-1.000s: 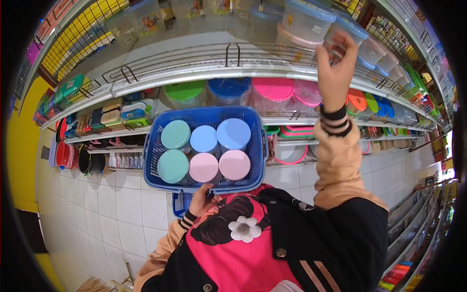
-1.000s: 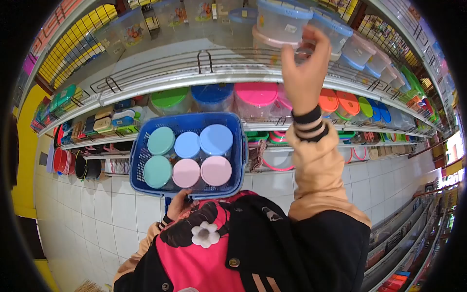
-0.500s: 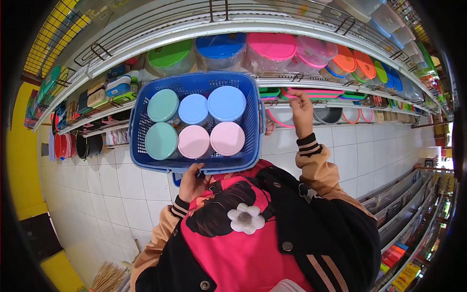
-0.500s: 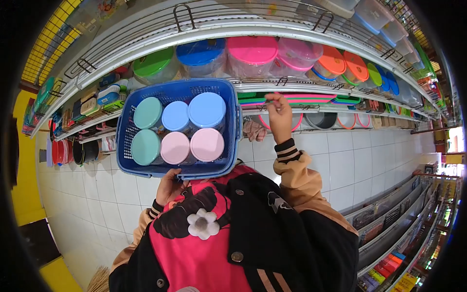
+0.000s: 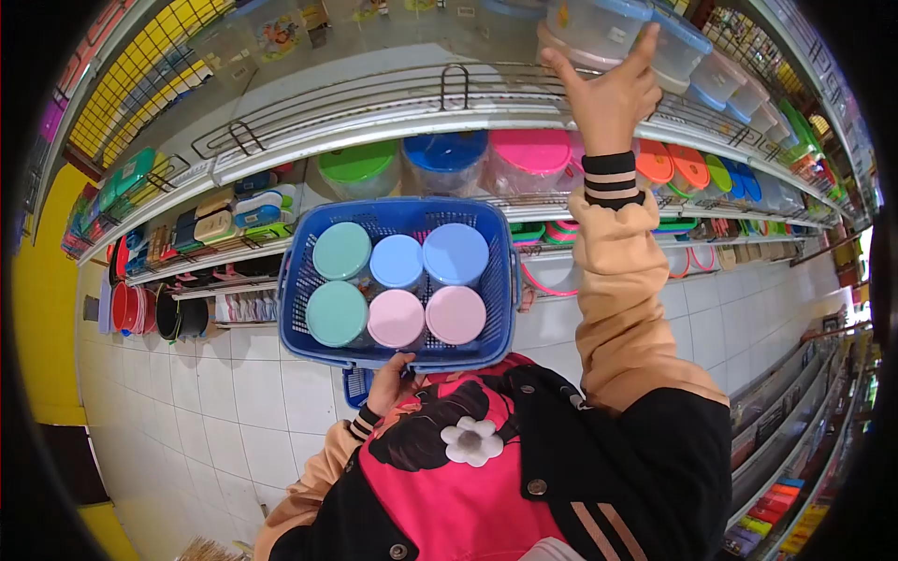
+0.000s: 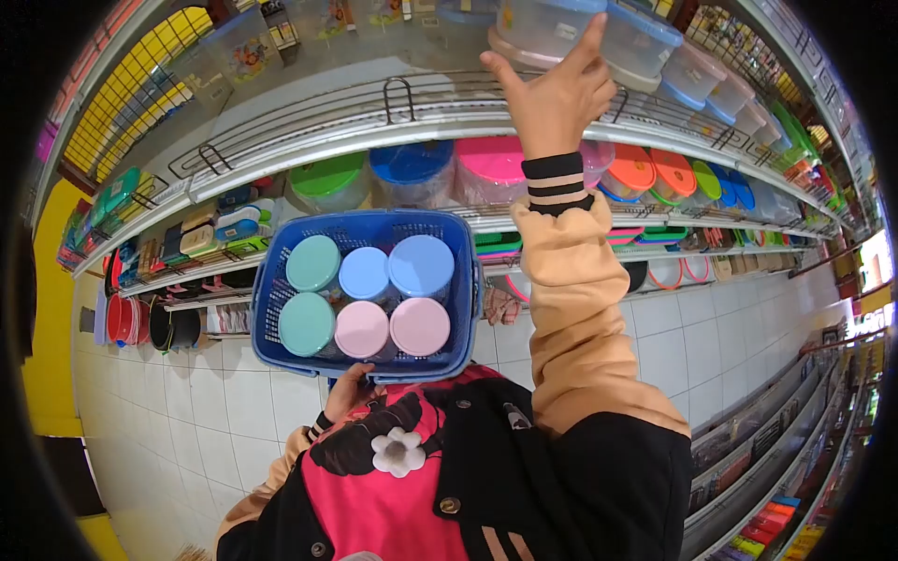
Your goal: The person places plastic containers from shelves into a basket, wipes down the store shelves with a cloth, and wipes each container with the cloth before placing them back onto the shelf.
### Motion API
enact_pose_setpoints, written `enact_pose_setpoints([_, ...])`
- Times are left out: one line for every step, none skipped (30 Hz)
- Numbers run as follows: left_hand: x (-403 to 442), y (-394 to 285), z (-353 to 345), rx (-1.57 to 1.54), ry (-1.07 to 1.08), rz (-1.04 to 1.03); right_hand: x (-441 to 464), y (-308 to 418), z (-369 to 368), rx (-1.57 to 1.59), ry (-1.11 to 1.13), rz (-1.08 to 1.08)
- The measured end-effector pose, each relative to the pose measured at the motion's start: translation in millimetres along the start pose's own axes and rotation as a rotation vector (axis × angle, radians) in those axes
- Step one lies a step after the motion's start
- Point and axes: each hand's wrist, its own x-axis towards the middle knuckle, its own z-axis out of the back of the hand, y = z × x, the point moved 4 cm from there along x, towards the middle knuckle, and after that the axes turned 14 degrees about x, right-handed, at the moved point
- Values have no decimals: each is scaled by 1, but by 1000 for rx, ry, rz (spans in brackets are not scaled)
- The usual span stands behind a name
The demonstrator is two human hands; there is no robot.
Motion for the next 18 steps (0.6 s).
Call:
enact_pose_setpoints([-4, -3, -3, 29, -21, 22, 6, 3, -3, 9, -5, 8])
enact_pose_setpoints([-7, -5, -7, 58, -41, 46, 13, 1, -10, 19, 62, -24])
enact_pose_setpoints([-12, -9, -11, 87, -60, 69, 18, -3, -17, 25, 131, -57])
enact_pose_setpoints([-16, -9, -19, 63, -57, 91, 21, -7, -24, -31, 118, -33])
enact_pose_setpoints([-16, -10, -23, 49, -51, 98, 21, -11, -26, -30, 115, -27])
enact_pose_setpoints([-16, -10, -27, 36, -44, 104, 24, -11, -27, -9, 96, -61])
enact_pose_setpoints([-16, -9, -26, 139, -76, 76, 25, -12, -28, 12, 81, -95])
enact_pose_setpoints([-15, -9, -25, 187, -93, 61, 27, -11, -30, 16, 84, -88])
enact_pose_setpoints([-15, -8, -23, 235, -111, 46, 27, -10, -30, 52, 74, -105])
enact_pose_setpoints([-12, -7, -22, 225, -93, 58, 27, -9, -31, 88, 64, -123])
enact_pose_setpoints([-12, -7, -22, 219, -83, 64, 27, -11, -32, 90, 67, -120])
enact_pose_setpoints([-13, -6, -24, 213, -73, 70, 27, -12, -32, 112, 51, -92])
enact_pose_setpoints([-19, -9, -32, 189, -63, 85, 28, -13, -33, 136, 34, -62])
enact_pose_setpoints([-15, -8, -30, 173, -59, 90, 28, -15, -35, 141, 35, -56])
enact_pose_setpoints([-12, -6, -27, 157, -54, 95, 26, -15, -35, 134, 18, -36])
enact_pose_setpoints([-1, -3, -16, 69, -34, 99, 24, -13, -35, 129, 2, -18])
enact_pose_setpoints([7, 2, -6, 22, -26, 98, 24, -12, -36, 136, 6, -15])
enact_pose_setpoints([9, 4, -3, -24, -17, 98, 24, -11, -35, 108, 23, -42])
